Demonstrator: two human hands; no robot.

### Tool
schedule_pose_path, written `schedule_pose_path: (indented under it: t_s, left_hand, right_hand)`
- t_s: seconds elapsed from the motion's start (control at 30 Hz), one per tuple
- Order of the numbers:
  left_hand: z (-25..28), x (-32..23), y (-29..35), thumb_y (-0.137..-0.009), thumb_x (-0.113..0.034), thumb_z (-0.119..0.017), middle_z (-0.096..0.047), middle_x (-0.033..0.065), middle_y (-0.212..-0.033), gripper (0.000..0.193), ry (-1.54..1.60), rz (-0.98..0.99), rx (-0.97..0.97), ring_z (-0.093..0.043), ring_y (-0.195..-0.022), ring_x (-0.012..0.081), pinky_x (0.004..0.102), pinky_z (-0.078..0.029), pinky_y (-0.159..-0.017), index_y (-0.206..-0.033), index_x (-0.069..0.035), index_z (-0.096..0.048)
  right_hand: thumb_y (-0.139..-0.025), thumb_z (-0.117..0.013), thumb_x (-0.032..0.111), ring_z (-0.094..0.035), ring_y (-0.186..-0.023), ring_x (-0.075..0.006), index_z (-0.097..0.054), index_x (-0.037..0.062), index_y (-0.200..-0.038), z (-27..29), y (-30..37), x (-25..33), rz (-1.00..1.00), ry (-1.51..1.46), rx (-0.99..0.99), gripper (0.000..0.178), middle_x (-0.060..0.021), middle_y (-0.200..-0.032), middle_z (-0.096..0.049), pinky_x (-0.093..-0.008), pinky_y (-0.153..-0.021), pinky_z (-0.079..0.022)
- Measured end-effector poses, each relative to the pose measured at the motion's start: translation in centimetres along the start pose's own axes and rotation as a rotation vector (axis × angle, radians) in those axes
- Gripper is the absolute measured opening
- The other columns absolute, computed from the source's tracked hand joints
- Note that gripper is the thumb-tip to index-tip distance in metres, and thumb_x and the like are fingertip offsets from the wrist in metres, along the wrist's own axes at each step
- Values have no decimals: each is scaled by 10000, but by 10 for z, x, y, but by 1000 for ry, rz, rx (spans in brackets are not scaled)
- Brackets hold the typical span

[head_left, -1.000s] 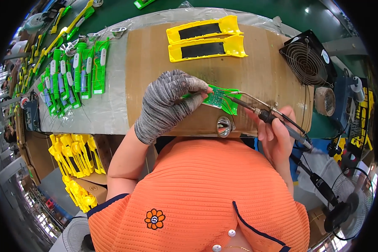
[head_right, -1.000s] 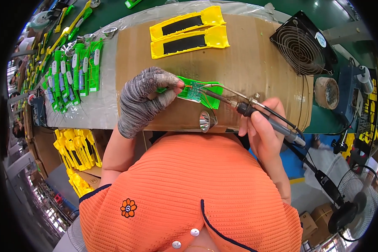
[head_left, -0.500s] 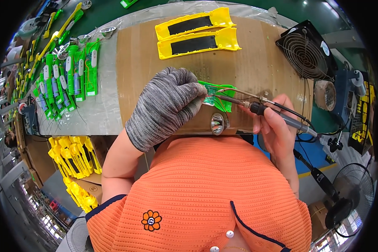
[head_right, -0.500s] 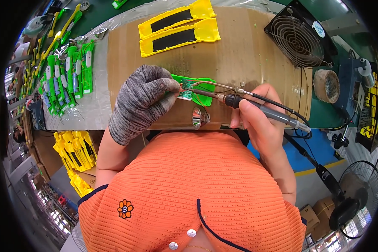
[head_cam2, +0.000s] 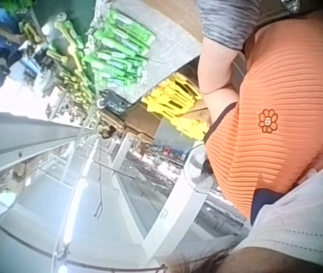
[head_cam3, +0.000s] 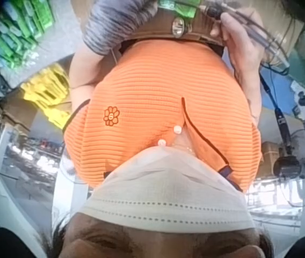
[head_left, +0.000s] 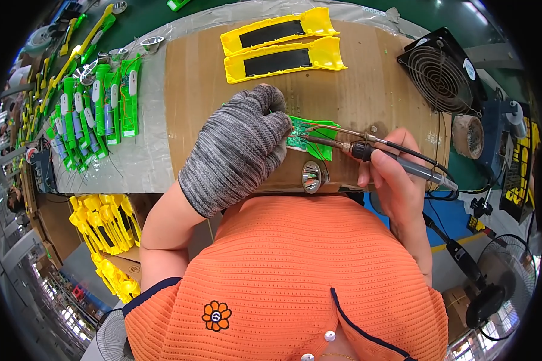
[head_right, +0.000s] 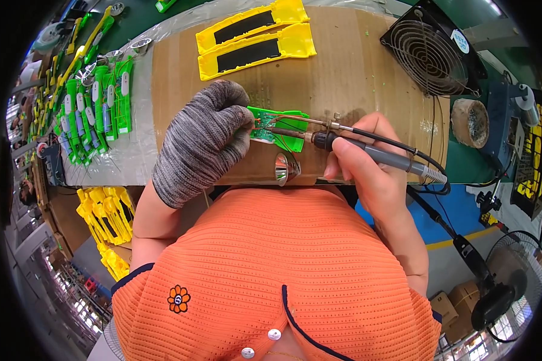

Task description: Soldering wires to circuit boards and assembling them into yellow flashlight casings on a production line.

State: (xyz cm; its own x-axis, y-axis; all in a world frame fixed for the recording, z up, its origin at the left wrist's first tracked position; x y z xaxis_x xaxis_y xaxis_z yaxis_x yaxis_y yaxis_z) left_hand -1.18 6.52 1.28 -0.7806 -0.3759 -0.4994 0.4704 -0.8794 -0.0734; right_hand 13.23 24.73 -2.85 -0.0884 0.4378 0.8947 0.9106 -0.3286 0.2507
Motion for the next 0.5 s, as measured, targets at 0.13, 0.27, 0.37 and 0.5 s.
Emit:
schedule_pose_path:
  t_s: [0.13, 0.27, 0.37, 0.5]
  left_hand:
    - [1, 0, -1, -755, -44, -732, -621, 139, -1063, 217, 13, -1, -2, -642, -958, 344, 397, -549, -798, -963, -52, -672]
    - [1, 0, -3, -756, -53, -731, -623, 141, -1066, 222, -18, 8, 39, -642, -962, 345, 401, -549, -801, -970, -54, -672]
    - [1, -1, -1, -752, -53, -731, -624, 139, -1067, 231, -35, 4, 42, -640, -968, 343, 403, -548, -804, -976, -55, -675]
    - [0, -1, -3, -751, -52, -732, -622, 135, -1073, 249, -64, 18, 91, -635, -980, 342, 403, -546, -813, -994, -56, -681]
  right_hand:
    - [-924, -625, 33, -604, -587, -110, -492, 25, -945, 1, 0, 1, -21, 48, 10, 135, -93, -731, -649, -218, -504, -430]
    - [-926, -631, 39, -623, -611, -103, -494, 28, -947, -2, 0, 2, -35, 80, 0, 140, -93, -755, -664, -211, -518, -446]
    - [-928, -634, 40, -636, -627, -104, -495, 25, -945, -3, 0, 1, -45, 91, -4, 141, -84, -752, -658, -208, -530, -458]
    - [-929, -635, 40, -643, -635, -104, -500, 23, -934, -3, 0, 1, -38, 99, 0, 137, -75, -739, -646, -206, -535, -462]
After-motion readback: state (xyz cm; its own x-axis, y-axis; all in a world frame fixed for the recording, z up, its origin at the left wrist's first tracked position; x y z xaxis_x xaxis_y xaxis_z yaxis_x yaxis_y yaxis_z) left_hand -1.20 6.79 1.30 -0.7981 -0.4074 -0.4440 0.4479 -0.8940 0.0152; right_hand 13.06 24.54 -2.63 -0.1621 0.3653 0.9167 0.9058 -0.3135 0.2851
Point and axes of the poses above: each hand's wrist, its own y-axis away from the middle knuckle, its own z-axis out of the back of the hand, x = y × z, the point moved 5 cm from there along -y, towards the middle knuckle
